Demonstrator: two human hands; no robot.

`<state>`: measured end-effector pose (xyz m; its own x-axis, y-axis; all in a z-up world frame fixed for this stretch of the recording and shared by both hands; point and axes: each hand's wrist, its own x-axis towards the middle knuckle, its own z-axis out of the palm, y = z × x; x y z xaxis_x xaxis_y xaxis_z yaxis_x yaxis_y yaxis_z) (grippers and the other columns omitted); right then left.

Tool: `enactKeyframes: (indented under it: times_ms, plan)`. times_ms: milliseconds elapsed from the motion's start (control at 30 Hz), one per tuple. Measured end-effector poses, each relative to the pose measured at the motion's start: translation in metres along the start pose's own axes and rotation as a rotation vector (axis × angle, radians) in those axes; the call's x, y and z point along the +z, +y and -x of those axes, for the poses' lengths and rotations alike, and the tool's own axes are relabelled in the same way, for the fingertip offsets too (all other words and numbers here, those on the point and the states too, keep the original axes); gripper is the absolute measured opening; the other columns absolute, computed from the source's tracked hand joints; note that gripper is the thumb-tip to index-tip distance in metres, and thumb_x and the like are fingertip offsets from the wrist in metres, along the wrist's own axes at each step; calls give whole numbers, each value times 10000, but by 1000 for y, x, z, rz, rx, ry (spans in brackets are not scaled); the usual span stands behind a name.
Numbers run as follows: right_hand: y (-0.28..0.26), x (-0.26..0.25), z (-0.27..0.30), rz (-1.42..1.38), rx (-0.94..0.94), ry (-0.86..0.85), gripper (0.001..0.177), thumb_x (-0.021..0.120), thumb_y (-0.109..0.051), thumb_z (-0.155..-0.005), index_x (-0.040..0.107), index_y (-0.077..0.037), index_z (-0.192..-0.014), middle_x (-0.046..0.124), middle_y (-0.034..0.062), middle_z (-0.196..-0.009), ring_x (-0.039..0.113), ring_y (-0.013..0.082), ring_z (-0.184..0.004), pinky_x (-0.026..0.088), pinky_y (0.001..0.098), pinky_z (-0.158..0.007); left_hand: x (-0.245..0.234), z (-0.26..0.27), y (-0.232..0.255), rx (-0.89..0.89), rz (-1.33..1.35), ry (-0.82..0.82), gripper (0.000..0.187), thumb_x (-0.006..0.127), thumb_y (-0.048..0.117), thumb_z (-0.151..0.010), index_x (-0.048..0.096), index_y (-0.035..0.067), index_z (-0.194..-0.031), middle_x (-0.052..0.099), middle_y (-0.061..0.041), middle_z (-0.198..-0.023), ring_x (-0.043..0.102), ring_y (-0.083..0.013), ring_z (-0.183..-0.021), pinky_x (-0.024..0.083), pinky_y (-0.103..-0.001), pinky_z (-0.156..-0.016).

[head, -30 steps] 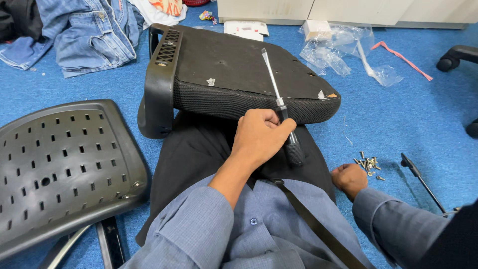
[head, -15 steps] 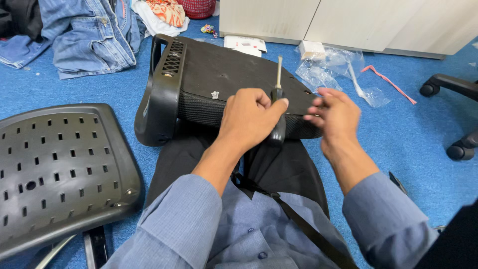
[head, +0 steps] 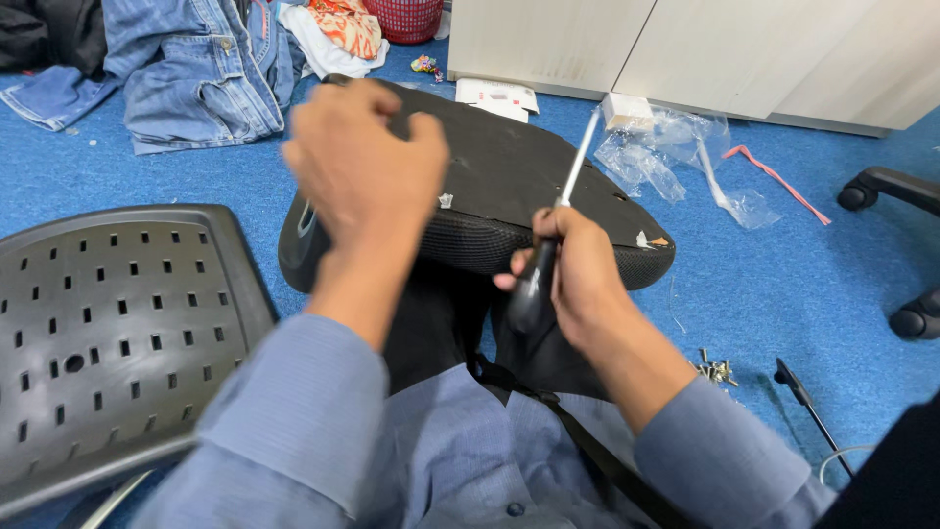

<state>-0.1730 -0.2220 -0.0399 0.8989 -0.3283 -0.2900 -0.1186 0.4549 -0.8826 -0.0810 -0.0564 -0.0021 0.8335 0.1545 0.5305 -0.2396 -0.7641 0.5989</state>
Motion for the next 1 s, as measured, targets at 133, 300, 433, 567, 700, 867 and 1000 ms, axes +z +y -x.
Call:
enactKeyframes:
  times_ms: [133,300,433,567,700,867,1000]
  plan:
    - [21,5,11,149,16,229,304,731,-272,-859,544,-35,-817,504,67,-623,524,178,-438,475,335,-386,-10,-29,-51,-267,-73,-281,907,914,579,-610,605,-30,-1207,613,-259,-1254,578,-415,-1207,462,-487,-992]
    - [30,22,20,212,-27,293,404,813,-383,-800,570,-62,-762,532,44,-610,507,130,-426,473,305,-388,-9,-22,-69,-516,86,-571,861,819,563,-589,684,-70,-1156,672,-271,-1238,655,-371,-1157,496,-416,-993]
    - [27,39,15,344,-44,425,499,870,-408,-757,519,-55,-716,537,79,-611,520,155,-423,474,300,-417,-8,-32,-54,-562,34,-566,784,801,504,-568,735,-72,-1095,713,-245,-1195,701,-358,-1107,541,-419,-948]
    - [13,45,3,335,-152,512,499,904,-393,-686,533,-60,-717,579,48,-666,514,157,-414,453,294,-404,-7,-42,-33,-568,79,-508,773,801,506,-533,755,-25,-1093,710,-224,-1205,689,-343,-1123,533,-400,-960]
    - [-28,39,-31,238,-478,565,546,935,-347,-677,507,-47,-837,597,59,-726,549,145,-431,477,288,-391,-3,-61,4,-475,167,-439,864,766,628,-565,720,-6,-1151,685,-215,-1240,651,-345,-1179,501,-397,-998]
    - [-92,2,-82,113,-567,784,469,919,-231,-676,566,-22,-902,693,96,-807,598,162,-434,499,283,-390,18,-60,61,-429,431,-386,930,765,662,-590,689,-55,-1177,654,-263,-1254,649,-354,-1184,495,-389,-1010]
    - [-127,-34,-105,30,-607,887,453,922,-200,-662,634,9,-943,739,99,-841,675,166,-473,547,263,-406,26,-48,91,-352,830,-511,920,784,574,-592,703,-128,-1183,718,-294,-1193,754,-342,-1064,621,-394,-907]
